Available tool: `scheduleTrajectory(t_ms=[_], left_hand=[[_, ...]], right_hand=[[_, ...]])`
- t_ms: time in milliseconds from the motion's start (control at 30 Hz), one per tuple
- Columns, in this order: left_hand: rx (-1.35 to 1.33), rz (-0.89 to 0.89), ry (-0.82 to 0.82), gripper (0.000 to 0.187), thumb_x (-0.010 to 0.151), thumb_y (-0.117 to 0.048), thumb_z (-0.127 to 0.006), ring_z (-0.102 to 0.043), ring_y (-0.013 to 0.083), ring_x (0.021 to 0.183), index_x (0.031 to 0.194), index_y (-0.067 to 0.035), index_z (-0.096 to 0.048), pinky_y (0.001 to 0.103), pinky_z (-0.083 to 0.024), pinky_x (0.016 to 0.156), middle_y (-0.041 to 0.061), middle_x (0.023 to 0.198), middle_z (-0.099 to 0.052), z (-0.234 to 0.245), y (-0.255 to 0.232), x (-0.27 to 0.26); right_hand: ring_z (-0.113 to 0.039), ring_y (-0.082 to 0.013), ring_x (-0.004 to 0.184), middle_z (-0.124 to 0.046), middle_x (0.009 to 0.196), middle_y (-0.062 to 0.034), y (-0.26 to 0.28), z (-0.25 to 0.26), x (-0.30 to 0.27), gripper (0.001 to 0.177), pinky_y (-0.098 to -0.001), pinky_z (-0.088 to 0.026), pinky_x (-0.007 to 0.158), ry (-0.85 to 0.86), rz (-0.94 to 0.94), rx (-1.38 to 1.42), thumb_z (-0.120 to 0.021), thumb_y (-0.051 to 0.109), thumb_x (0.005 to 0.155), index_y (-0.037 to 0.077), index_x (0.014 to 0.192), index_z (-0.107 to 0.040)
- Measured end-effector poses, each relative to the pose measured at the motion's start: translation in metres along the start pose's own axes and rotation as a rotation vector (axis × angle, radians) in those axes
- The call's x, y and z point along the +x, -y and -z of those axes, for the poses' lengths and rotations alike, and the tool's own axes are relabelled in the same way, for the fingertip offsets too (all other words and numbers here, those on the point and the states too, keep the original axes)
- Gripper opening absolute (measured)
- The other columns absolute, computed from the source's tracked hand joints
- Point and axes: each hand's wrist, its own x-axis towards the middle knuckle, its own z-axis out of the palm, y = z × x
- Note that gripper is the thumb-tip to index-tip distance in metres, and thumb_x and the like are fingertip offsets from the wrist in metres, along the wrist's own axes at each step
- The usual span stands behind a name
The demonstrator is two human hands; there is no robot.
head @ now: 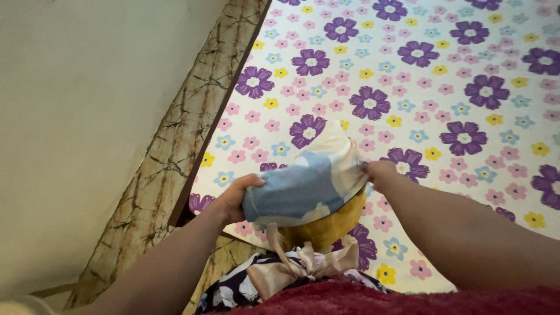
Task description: The person inserts a yellow pillow into a patterned pillowcase on a bed. They align the corners, pull the case over the pillow, and smooth the fabric. The pillow is then placed on the bed next to another pillow.
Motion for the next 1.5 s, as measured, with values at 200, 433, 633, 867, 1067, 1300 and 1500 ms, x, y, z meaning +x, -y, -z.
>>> scheduleTrajectory(t_ms=[200,433,633,867,1067,1300,1500], left_hand=[[-0.136,-0.179,-0.031,0.073,0.076,-0.036,-0.066,-0.065,0.0359,0.118,0.137,0.002,-0.056,0.05,-0.051,0.106,0.022,0.131,-0.065,0.03,-0.001,-0.008],[-0.448,-0.247,-0.278,0.057,0.084,-0.037,-0.06,-0.065,0.0342,0.121,0.132,-0.006,-0.06,0.053,-0.05,0.107,0.016,0.131,-0.066,0.009,-0.018,0.015],[-0.73,-0.343,-0.282,0.053,0.088,-0.038,-0.056,-0.062,0.0347,0.124,0.133,-0.01,-0.058,0.059,-0.044,0.113,0.013,0.133,-0.065,-0.038,-0.037,0.051],[-0.886,-0.378,-0.078,0.054,0.089,-0.036,-0.05,-0.062,0.0361,0.127,0.134,-0.009,-0.059,0.062,-0.043,0.11,0.015,0.138,-0.064,-0.075,-0.05,0.076],[-0.918,-0.334,-0.04,0.051,0.092,-0.036,-0.051,-0.059,0.036,0.128,0.136,-0.011,-0.057,0.064,-0.041,0.112,0.013,0.141,-0.061,-0.093,-0.055,0.077],[-0.743,-0.333,-0.117,0.06,0.092,-0.049,-0.053,-0.056,0.0404,0.129,0.138,-0.012,-0.053,0.069,-0.036,0.109,0.017,0.139,-0.06,-0.059,-0.088,0.071],[-0.565,-0.333,-0.164,0.068,0.086,-0.068,-0.059,-0.06,0.0339,0.12,0.133,-0.018,-0.057,0.062,-0.046,0.105,0.01,0.129,-0.063,-0.023,-0.106,0.09]], right_hand=[[-0.071,-0.0283,0.094,-0.074,0.097,-0.0073,-0.032,0.005,0.005,0.027,-0.0394,-0.058,0.078,-0.126,0.701,-1.108,-0.067,0.016,0.093,0.025,0.118,-0.07],[-0.078,-0.0207,0.087,-0.078,0.102,-0.0134,-0.014,-0.035,0.007,0.043,-0.0351,-0.061,0.071,0.319,0.249,0.105,-0.067,0.007,0.077,0.008,0.12,-0.069],[-0.067,-0.032,0.116,-0.064,0.133,-0.0211,0.008,-0.066,-0.111,0.09,-0.0426,-0.058,0.096,0.215,0.355,-0.074,-0.086,0.027,0.07,0.007,0.148,-0.047],[-0.018,-0.0436,0.15,-0.013,0.165,-0.0282,0.032,-0.099,-0.178,0.148,-0.0433,-0.026,0.121,0.071,0.639,-0.242,-0.095,0.047,0.064,-0.004,0.159,0.007],[-0.056,-0.0413,0.125,-0.059,0.133,-0.023,0.054,-0.061,-0.195,0.084,-0.0519,-0.047,0.102,-0.177,0.404,-0.318,-0.073,0.038,0.086,0.015,0.154,-0.031],[-0.069,-0.0403,0.095,-0.073,0.097,-0.0195,0.07,-0.03,-0.153,0.039,-0.0497,-0.054,0.083,-0.288,0.729,-0.092,-0.054,0.007,0.079,0.017,0.11,-0.074],[-0.072,-0.0304,0.084,-0.074,0.092,-0.0202,0.097,-0.025,-0.158,0.036,-0.0403,-0.055,0.079,-0.13,0.91,-0.009,-0.051,0.003,0.081,0.009,0.107,-0.075]])
